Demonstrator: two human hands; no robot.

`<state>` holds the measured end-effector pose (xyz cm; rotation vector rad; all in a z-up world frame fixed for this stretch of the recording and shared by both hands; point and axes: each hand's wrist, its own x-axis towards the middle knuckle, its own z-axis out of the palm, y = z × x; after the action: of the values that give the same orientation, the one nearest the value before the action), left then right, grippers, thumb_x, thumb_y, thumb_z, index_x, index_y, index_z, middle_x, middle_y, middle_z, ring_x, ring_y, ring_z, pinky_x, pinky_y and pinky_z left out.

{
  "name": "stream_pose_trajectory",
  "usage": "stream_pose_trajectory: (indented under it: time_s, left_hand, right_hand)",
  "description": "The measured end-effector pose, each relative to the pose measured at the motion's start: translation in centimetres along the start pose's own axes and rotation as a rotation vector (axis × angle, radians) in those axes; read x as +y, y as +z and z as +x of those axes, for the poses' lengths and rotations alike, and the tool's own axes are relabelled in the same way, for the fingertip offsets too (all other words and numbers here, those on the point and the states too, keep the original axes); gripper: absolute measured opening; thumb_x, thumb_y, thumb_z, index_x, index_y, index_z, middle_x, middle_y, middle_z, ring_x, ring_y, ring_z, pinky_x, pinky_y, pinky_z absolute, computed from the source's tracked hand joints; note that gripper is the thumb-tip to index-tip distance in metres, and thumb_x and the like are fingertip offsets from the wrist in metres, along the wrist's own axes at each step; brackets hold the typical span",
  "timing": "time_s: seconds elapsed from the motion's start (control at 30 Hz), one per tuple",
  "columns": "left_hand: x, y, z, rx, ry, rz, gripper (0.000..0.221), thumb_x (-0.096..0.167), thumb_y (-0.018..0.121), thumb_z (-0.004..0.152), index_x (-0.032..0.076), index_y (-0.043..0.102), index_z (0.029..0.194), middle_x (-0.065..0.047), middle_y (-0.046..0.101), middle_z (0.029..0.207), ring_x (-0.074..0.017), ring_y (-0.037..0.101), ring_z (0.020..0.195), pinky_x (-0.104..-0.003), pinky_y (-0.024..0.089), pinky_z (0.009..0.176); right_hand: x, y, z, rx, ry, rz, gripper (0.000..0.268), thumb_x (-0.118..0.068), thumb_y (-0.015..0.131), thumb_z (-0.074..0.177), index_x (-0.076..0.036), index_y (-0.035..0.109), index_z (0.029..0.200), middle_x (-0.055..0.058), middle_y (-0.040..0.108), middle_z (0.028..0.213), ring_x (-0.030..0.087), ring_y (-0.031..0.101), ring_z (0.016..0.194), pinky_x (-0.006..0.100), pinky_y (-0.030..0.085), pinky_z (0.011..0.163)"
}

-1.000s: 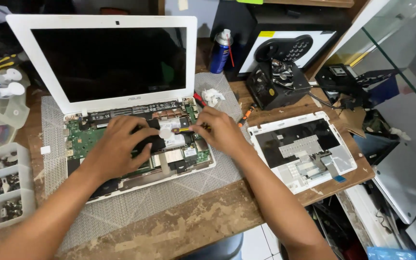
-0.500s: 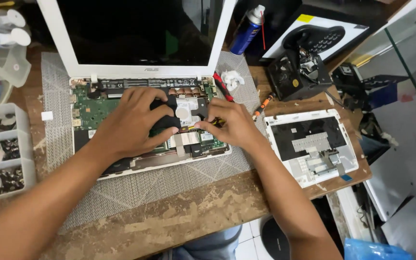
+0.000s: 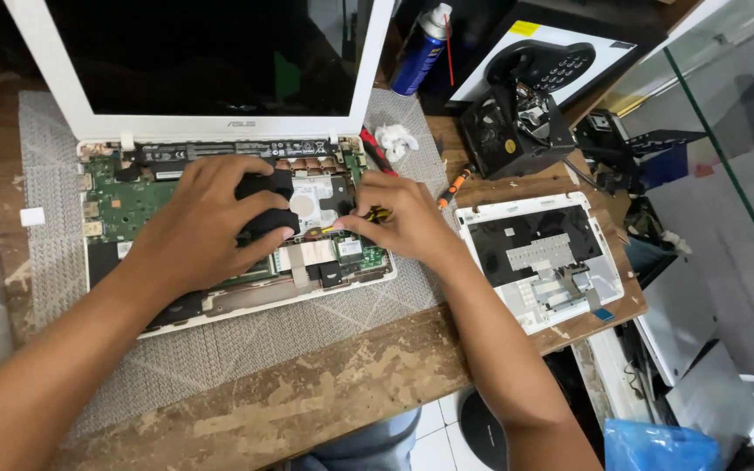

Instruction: Disassembling a laptop to replace the keyboard and accessing internal components by removing screws.

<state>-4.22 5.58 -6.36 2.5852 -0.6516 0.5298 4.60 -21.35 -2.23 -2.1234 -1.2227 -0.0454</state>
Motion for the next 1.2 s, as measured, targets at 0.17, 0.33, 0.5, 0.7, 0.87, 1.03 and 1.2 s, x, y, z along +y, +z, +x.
stream_pose_trajectory:
  time_s: [0.17,0.33,0.5,0.7,0.87,1.03,1.2]
  left_hand:
    - [0.2,0.1,-0.1,0.021,-0.015,0.008,0.027,0.036,0.071,0.093,0.016,0.074,0.110,-0.009,0.057,0.131,-0.0369,0.055,0.132,-0.053,0.041,0.106]
    - [0.6,0.1,-0.1,0.066,0.006,0.019,0.027,0.035,0.073,0.092,0.017,0.074,0.112,-0.009,0.056,0.136,-0.0367,0.053,0.136,-0.051,0.040,0.108]
    - [0.8,-0.3,0.2,0.104,0.065,0.118,0.051,0.035,0.071,0.092,0.025,0.061,0.141,-0.011,0.050,0.147,-0.0360,0.049,0.141,-0.052,0.041,0.110]
    - [1.2,-0.5,0.1,0.013,0.173,0.132,0.061,0.040,0.067,0.092,0.027,0.051,0.149,-0.012,0.051,0.149,-0.0327,0.050,0.140,-0.055,0.041,0.113]
    - [1.9,-1.1,1.0,-0.271,0.112,0.120,0.044,0.050,0.057,0.095,0.033,0.063,0.135,-0.008,0.056,0.149,-0.0314,0.050,0.141,-0.057,0.035,0.117]
    - [3.3,-1.8,1.7,-0.447,-0.001,0.169,0.048,0.062,0.050,0.094,0.040,0.065,0.133,-0.006,0.051,0.155,-0.0298,0.045,0.146,-0.057,0.029,0.121]
    - [3.5,-0.1,1.2,-0.288,0.174,0.308,0.059,0.063,0.040,0.097,0.034,0.049,0.148,-0.017,0.041,0.157,-0.0386,0.039,0.144,-0.062,0.027,0.115]
  right_hand:
    - [1.6,-2.2,-0.9,-0.096,0.083,0.008,0.028,-0.014,0.086,0.085,-0.004,0.065,0.069,0.010,0.063,0.072,0.021,0.055,0.059,0.029,0.045,0.055]
    - [0.0,-2.6,-0.6,-0.101,0.066,-0.007,0.027,-0.011,0.085,0.084,-0.002,0.065,0.069,0.010,0.062,0.071,0.020,0.053,0.056,0.031,0.044,0.052]
    - [1.2,-3.2,-1.2,-0.119,0.090,-0.008,0.026,-0.014,0.084,0.084,-0.003,0.066,0.070,0.010,0.062,0.072,0.023,0.056,0.061,0.033,0.046,0.056]
    - [1.5,-4.2,-1.8,0.261,0.035,-0.202,0.020,-0.018,0.079,0.093,-0.009,0.066,0.081,0.006,0.062,0.079,0.025,0.063,0.070,0.034,0.050,0.063]
    - [3.2,-4.6,-2.5,0.243,0.162,-0.289,0.015,-0.009,0.078,0.091,-0.010,0.067,0.102,0.006,0.058,0.081,0.028,0.066,0.073,0.037,0.056,0.065]
    - [3.9,-3.7,-2.7,0.154,0.261,-0.271,0.017,-0.006,0.073,0.091,-0.010,0.063,0.104,0.009,0.059,0.083,0.033,0.070,0.077,0.039,0.058,0.068]
    - [5.1,-2.8,-2.9,0.054,0.193,-0.276,0.024,-0.001,0.075,0.085,-0.003,0.058,0.101,0.016,0.058,0.100,0.042,0.065,0.087,0.051,0.047,0.070]
